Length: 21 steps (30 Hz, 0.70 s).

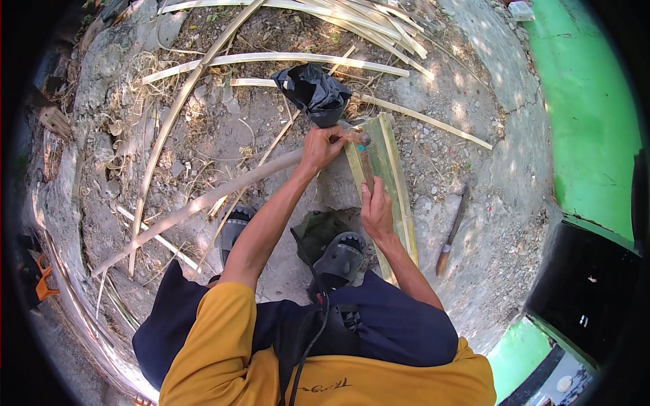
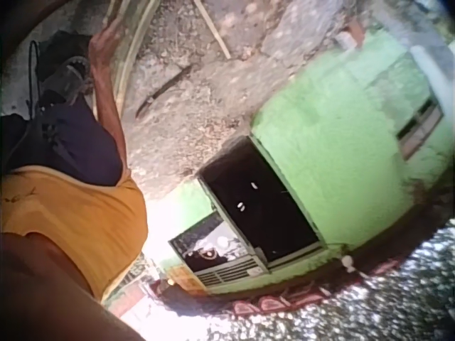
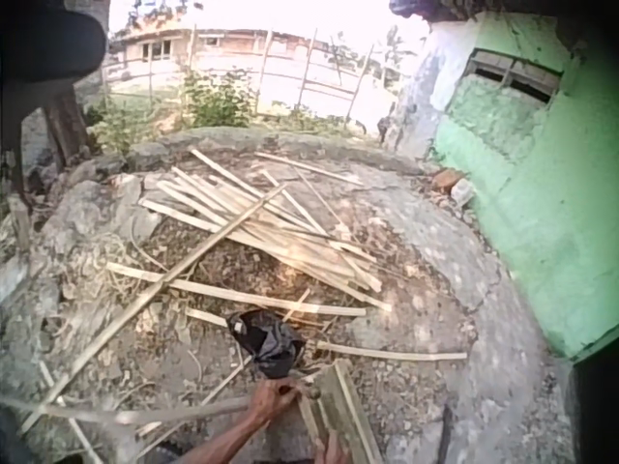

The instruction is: The person joins bamboo slats to a wooden frame using a hammer and small nails by hand, positioning the slats and driving nails through them into the frame.

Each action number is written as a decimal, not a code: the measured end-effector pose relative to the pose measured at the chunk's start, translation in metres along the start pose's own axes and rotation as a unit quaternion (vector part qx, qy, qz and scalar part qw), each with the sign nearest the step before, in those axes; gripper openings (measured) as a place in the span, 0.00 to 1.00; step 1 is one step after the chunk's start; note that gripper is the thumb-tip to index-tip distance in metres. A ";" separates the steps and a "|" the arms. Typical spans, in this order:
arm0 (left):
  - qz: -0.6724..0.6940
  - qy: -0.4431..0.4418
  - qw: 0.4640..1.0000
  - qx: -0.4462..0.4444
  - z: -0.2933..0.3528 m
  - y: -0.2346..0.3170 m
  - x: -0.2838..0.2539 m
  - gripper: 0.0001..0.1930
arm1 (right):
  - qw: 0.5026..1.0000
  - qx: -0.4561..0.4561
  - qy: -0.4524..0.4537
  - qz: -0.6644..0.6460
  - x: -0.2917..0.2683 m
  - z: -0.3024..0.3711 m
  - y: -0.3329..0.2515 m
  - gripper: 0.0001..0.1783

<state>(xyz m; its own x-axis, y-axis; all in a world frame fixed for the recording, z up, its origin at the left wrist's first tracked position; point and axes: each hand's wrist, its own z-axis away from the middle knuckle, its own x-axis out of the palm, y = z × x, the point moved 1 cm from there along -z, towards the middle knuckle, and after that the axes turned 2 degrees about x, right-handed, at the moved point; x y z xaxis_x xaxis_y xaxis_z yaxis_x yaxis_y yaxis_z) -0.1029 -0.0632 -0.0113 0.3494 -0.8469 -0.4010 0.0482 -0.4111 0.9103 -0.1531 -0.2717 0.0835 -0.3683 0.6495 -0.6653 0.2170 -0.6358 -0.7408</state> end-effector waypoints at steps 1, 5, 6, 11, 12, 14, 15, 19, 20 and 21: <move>0.001 0.001 1.000 0.001 -0.001 0.004 0.000 0.05 | 1.000 0.005 -0.008 0.002 -0.001 -0.001 0.003 0.12; 0.001 -0.022 0.999 -0.031 -0.001 0.006 -0.001 0.05 | 1.000 0.011 -0.019 0.016 0.006 -0.006 0.015 0.12; 0.001 -0.026 0.999 -0.041 -0.001 0.006 -0.002 0.05 | 1.000 0.011 -0.019 0.016 0.008 -0.006 0.017 0.12; -0.002 -0.016 0.999 -0.039 -0.001 0.004 -0.002 0.06 | 0.999 0.030 -0.031 0.017 0.014 -0.006 0.021 0.12; -0.004 -0.017 0.999 -0.040 -0.001 0.004 -0.002 0.06 | 0.999 0.029 -0.030 0.018 0.013 -0.005 0.022 0.12; -0.002 -0.011 0.999 -0.035 -0.001 0.006 -0.001 0.07 | 0.998 0.046 -0.031 0.027 0.013 -0.005 0.023 0.12; -0.001 -0.005 0.999 -0.032 0.000 0.006 0.000 0.07 | 0.998 0.045 -0.030 0.028 0.013 -0.006 0.023 0.12; 0.013 0.006 0.999 -0.038 0.000 0.005 0.001 0.08 | 0.999 0.024 -0.013 0.018 0.012 -0.008 0.022 0.12; 0.006 0.001 0.999 -0.037 0.000 0.005 0.001 0.08 | 0.999 0.024 -0.014 0.017 0.012 -0.008 0.023 0.12; -0.001 -0.003 0.999 -0.036 -0.001 0.004 0.001 0.08 | 1.000 0.023 -0.014 0.017 0.012 -0.007 0.023 0.12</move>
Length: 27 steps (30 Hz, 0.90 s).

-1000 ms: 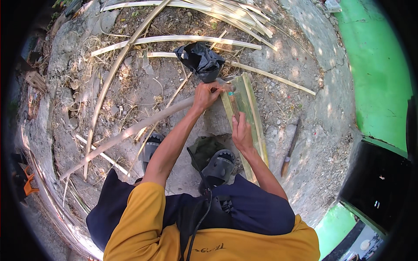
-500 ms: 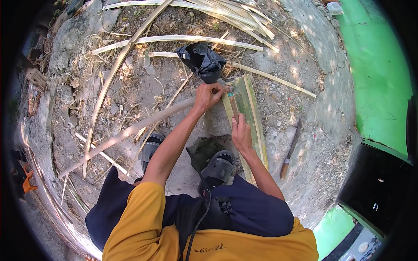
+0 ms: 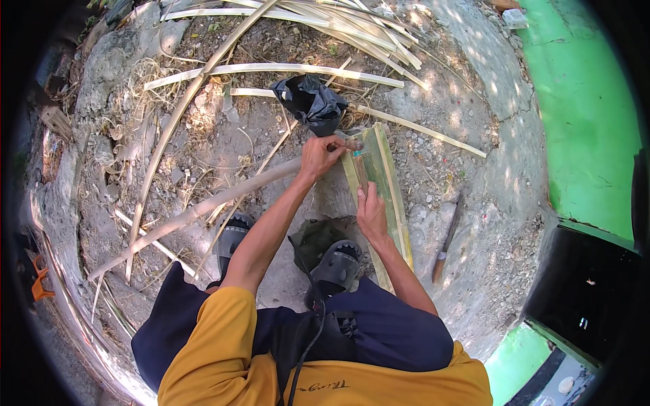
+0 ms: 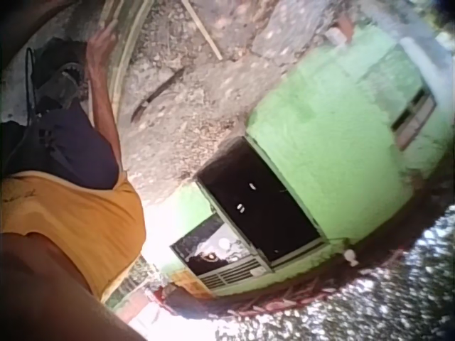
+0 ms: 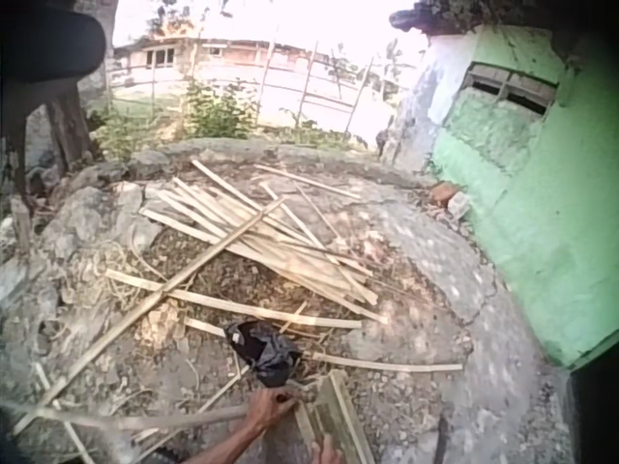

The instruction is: The person joins bamboo slats to a wooden frame using a hammer and small nails by hand, positioning the slats and driving nails through them into the frame.

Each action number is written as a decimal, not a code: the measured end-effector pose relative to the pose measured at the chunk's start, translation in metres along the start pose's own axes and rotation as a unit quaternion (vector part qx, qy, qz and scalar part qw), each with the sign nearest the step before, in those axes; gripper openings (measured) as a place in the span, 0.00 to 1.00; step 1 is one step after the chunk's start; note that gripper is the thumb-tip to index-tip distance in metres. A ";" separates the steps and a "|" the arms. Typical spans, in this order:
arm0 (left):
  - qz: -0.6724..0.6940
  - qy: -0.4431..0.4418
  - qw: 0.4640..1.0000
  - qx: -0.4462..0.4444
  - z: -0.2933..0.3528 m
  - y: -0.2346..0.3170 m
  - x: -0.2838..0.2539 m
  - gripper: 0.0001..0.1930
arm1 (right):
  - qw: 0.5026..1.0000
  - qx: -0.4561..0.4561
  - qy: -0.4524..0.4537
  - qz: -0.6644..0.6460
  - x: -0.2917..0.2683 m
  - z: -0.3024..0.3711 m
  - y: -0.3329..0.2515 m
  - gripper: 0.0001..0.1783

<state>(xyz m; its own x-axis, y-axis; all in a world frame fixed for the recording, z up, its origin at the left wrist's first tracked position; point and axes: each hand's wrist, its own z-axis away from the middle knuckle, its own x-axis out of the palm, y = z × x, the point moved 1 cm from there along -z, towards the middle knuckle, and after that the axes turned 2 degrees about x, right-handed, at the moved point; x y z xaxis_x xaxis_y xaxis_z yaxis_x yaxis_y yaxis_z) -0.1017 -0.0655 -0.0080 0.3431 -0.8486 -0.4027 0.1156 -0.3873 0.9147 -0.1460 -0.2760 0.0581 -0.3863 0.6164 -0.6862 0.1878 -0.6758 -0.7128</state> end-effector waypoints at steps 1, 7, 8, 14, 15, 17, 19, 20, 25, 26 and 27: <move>0.000 0.001 1.000 0.000 -0.001 -0.001 -0.001 0.08 | 1.000 0.001 -0.004 0.004 0.000 0.001 0.000 0.12; -0.019 -0.025 0.999 -0.018 -0.002 0.001 0.004 0.07 | 1.000 -0.008 0.001 0.002 -0.002 0.003 0.002 0.11; -0.022 -0.016 1.000 -0.009 -0.002 -0.001 0.004 0.06 | 1.000 -0.008 0.000 -0.004 -0.002 0.002 0.000 0.11; -0.031 -0.011 0.999 0.019 -0.002 -0.005 0.004 0.05 | 1.000 0.000 -0.010 -0.022 0.000 0.005 -0.004 0.13; -0.019 -0.005 1.000 0.019 -0.002 -0.003 0.004 0.04 | 1.000 0.000 -0.011 -0.023 0.001 0.006 -0.004 0.13; -0.022 -0.007 1.000 0.014 -0.002 -0.002 0.003 0.06 | 1.000 0.001 0.009 -0.029 0.002 0.009 -0.005 0.13; -0.024 -0.009 1.000 0.009 0.000 -0.002 0.002 0.07 | 1.000 -0.005 0.001 -0.027 0.003 0.004 -0.006 0.13; -0.019 -0.014 1.000 0.001 0.000 -0.001 0.001 0.09 | 1.000 -0.010 -0.006 -0.024 0.002 0.001 -0.012 0.14; -0.025 -0.018 1.000 -0.005 0.000 0.003 0.003 0.14 | 0.999 -0.012 0.028 -0.039 -0.010 0.009 -0.026 0.13; -0.025 -0.011 1.000 0.003 0.000 0.002 0.002 0.14 | 0.997 -0.039 0.052 -0.030 -0.008 0.009 -0.023 0.13; -0.026 -0.002 1.000 0.011 -0.001 0.000 0.002 0.13 | 0.997 -0.041 0.052 -0.030 -0.005 0.008 -0.014 0.13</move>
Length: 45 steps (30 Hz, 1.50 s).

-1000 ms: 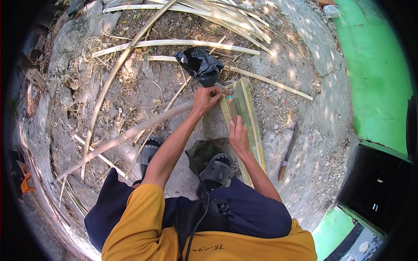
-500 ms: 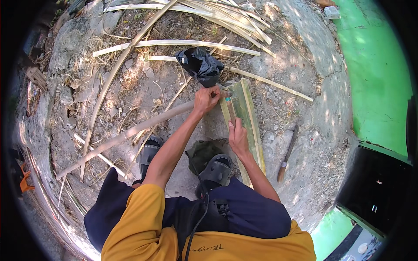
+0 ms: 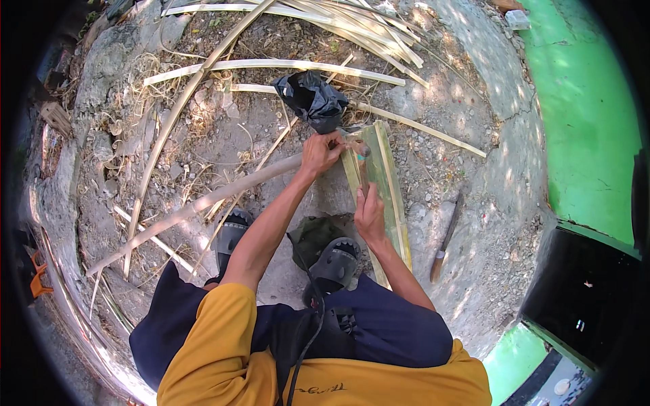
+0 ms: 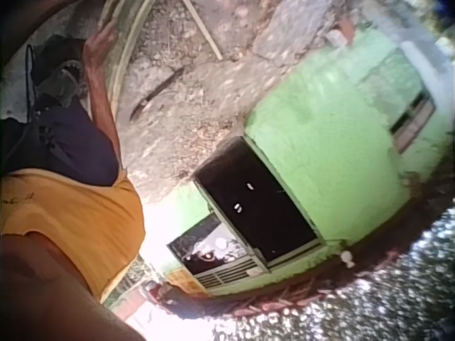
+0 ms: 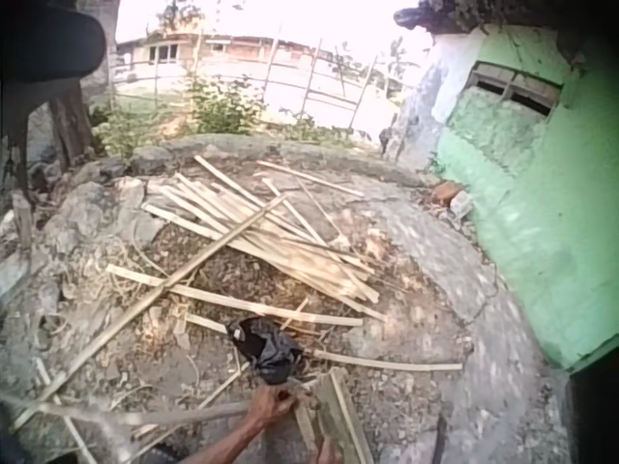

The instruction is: The person joins bamboo slats to a wooden frame using a hammer and small nails by hand, positioning the slats and driving nails through them into the frame.

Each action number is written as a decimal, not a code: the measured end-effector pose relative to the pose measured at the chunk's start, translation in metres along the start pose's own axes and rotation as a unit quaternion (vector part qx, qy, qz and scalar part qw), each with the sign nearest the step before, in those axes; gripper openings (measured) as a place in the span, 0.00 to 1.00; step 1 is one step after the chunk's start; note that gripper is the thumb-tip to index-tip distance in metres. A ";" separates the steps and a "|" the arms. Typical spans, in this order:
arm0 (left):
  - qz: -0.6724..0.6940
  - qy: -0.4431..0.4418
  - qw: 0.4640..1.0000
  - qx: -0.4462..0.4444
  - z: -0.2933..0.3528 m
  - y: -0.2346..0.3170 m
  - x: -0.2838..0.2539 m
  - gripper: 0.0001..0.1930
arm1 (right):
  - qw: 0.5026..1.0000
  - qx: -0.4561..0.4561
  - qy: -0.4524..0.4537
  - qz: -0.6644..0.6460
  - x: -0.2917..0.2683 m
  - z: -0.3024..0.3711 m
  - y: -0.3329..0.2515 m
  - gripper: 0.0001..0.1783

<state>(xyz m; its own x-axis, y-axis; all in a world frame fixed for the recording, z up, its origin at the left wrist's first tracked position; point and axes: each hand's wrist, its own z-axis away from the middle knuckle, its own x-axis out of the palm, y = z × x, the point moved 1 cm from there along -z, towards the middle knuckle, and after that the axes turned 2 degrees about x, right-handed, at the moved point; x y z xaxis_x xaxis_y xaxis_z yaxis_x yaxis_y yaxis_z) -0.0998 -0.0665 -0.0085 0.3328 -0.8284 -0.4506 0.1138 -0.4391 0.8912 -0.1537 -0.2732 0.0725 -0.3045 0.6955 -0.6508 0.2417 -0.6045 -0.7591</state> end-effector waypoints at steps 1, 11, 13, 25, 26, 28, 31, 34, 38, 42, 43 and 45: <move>0.000 0.002 1.000 0.001 0.000 -0.001 0.002 0.13 | 0.999 0.012 -0.030 0.019 0.003 -0.001 0.010 0.13; 0.015 0.007 1.000 0.009 0.001 -0.004 0.003 0.13 | 0.998 0.030 -0.058 0.022 0.008 -0.005 0.011 0.12; 0.007 0.017 1.000 0.014 0.000 -0.008 0.002 0.13 | 0.999 0.024 -0.048 0.007 0.009 -0.006 0.008 0.12; 0.018 0.006 1.000 0.001 0.001 0.006 0.001 0.15 | 0.999 0.025 0.017 -0.029 -0.011 -0.008 -0.014 0.11; 0.023 0.004 1.000 -0.002 0.001 0.006 0.003 0.15 | 1.000 0.026 0.000 -0.003 -0.008 -0.004 -0.003 0.12; 0.023 0.008 1.000 -0.006 0.001 -0.002 0.003 0.14 | 0.999 0.022 -0.020 0.018 -0.001 -0.003 0.009 0.12; 0.023 0.024 0.999 0.025 0.000 -0.008 0.002 0.13 | 0.999 0.029 -0.041 0.018 0.003 -0.005 0.013 0.13; 0.016 0.010 1.000 0.002 0.003 0.000 0.005 0.13 | 0.999 0.051 0.003 -0.011 0.000 0.001 0.011 0.12; 0.022 0.021 0.999 0.016 0.003 -0.006 0.003 0.14 | 0.999 0.013 -0.029 0.013 0.004 -0.006 0.016 0.11; 0.021 0.000 1.000 -0.018 0.003 0.000 0.002 0.12 | 0.999 0.009 -0.030 0.007 -0.007 -0.011 -0.005 0.11; 0.023 -0.003 1.000 -0.020 0.003 0.003 0.003 0.12 | 0.999 0.012 -0.030 0.009 -0.009 -0.008 -0.005 0.11; 0.016 0.004 1.000 -0.006 0.000 0.004 0.003 0.10 | 1.000 0.000 0.005 -0.010 -0.011 -0.006 -0.007 0.11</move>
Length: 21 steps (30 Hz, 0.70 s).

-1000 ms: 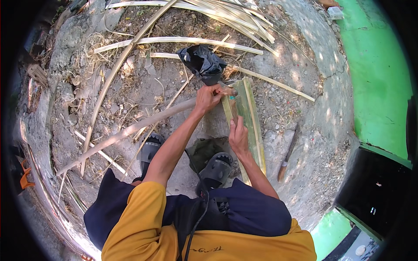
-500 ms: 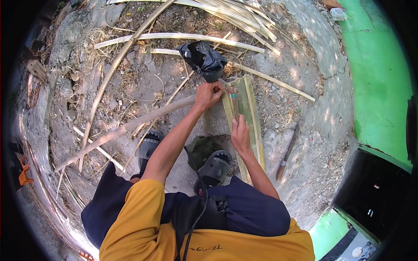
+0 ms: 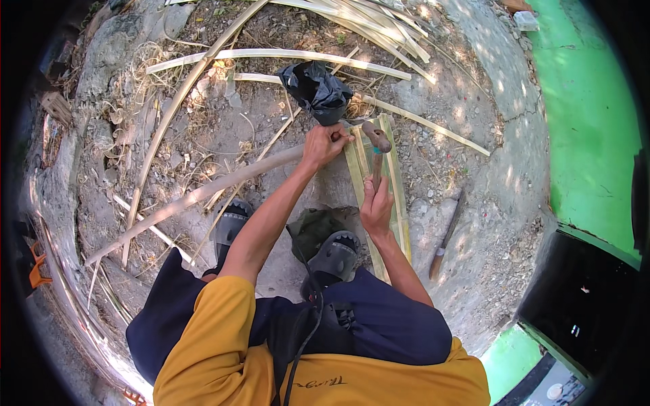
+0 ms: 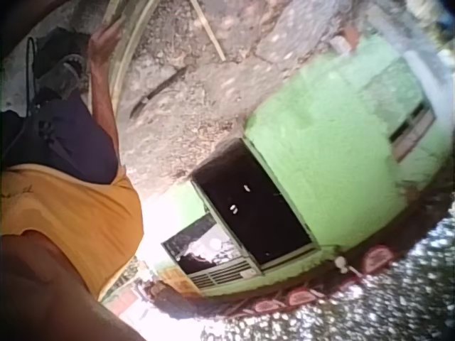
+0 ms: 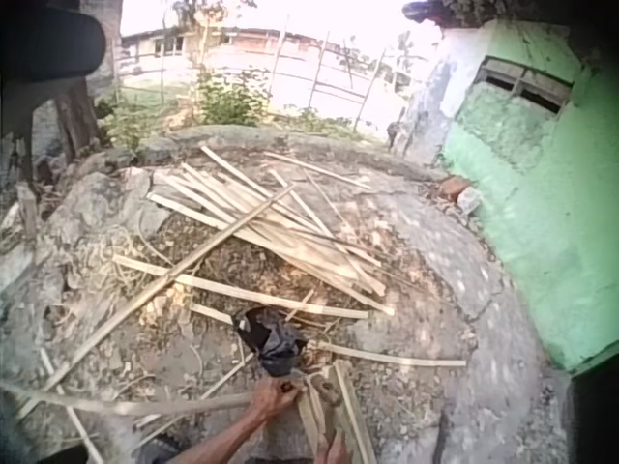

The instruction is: The person joins bamboo slats to a wooden frame using a hammer and small nails by hand, positioning the slats and driving nails through them into the frame.

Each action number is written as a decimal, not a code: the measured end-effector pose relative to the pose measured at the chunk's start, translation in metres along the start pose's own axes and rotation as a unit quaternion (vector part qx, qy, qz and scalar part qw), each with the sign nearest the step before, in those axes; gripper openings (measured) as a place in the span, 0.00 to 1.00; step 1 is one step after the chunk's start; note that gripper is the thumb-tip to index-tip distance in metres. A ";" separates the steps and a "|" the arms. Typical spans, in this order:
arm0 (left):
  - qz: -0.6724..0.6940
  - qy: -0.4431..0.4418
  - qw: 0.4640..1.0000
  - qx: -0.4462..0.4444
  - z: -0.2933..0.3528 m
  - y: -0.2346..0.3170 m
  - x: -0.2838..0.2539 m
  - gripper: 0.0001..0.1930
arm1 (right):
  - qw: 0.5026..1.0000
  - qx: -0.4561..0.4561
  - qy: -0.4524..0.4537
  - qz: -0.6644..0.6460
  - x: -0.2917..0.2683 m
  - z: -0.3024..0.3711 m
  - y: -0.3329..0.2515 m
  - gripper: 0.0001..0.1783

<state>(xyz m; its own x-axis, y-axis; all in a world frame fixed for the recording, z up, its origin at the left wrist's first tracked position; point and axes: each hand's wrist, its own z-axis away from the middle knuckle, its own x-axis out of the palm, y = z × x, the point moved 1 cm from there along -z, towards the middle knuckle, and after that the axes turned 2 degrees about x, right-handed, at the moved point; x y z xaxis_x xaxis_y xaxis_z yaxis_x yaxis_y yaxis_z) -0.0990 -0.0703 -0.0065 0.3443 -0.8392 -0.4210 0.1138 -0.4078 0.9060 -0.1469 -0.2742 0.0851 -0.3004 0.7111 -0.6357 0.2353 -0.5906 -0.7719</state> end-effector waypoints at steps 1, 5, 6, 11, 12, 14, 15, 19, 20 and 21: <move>0.001 0.000 1.000 0.000 0.001 0.000 0.000 0.10 | 1.000 0.000 0.000 0.001 0.003 0.001 0.005 0.11; -0.017 0.011 0.999 0.025 0.003 -0.009 0.000 0.09 | 0.998 0.004 -0.047 0.050 0.015 0.004 0.019 0.10; -0.018 0.019 0.999 0.037 0.004 -0.011 0.000 0.09 | 0.998 0.010 -0.049 0.033 0.015 0.007 0.019 0.10; -0.003 -0.001 1.000 0.009 0.000 -0.006 0.000 0.10 | 0.998 0.010 -0.038 0.041 0.017 0.005 0.022 0.10; -0.006 -0.001 1.000 0.009 -0.001 -0.007 -0.001 0.11 | 0.998 0.005 -0.047 0.050 0.019 0.002 0.023 0.09; -0.010 -0.001 1.000 0.013 0.003 -0.007 -0.002 0.11 | 0.998 0.013 -0.051 0.042 0.018 -0.001 0.018 0.09; -0.013 -0.004 1.000 0.014 0.004 -0.007 -0.003 0.12 | 0.997 0.025 -0.057 0.036 0.016 -0.003 0.013 0.10; 0.006 -0.007 1.000 -0.006 0.002 0.001 -0.003 0.12 | 1.000 0.015 -0.022 -0.003 0.004 -0.005 -0.011 0.10; 0.009 -0.002 1.000 0.002 0.001 0.002 -0.002 0.12 | 1.000 0.014 -0.005 0.005 0.004 -0.002 -0.006 0.10; 0.013 0.003 1.000 0.010 0.000 0.002 -0.001 0.12 | 1.000 0.013 0.011 0.013 0.004 0.000 0.000 0.10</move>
<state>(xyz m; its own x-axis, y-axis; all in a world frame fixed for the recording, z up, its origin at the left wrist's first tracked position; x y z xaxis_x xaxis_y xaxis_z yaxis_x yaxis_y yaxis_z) -0.0993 -0.0709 -0.0042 0.3525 -0.8477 -0.3964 0.0854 -0.3927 0.9157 -0.1481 -0.2713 0.0829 -0.2742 0.7027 -0.6566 0.2184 -0.6194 -0.7541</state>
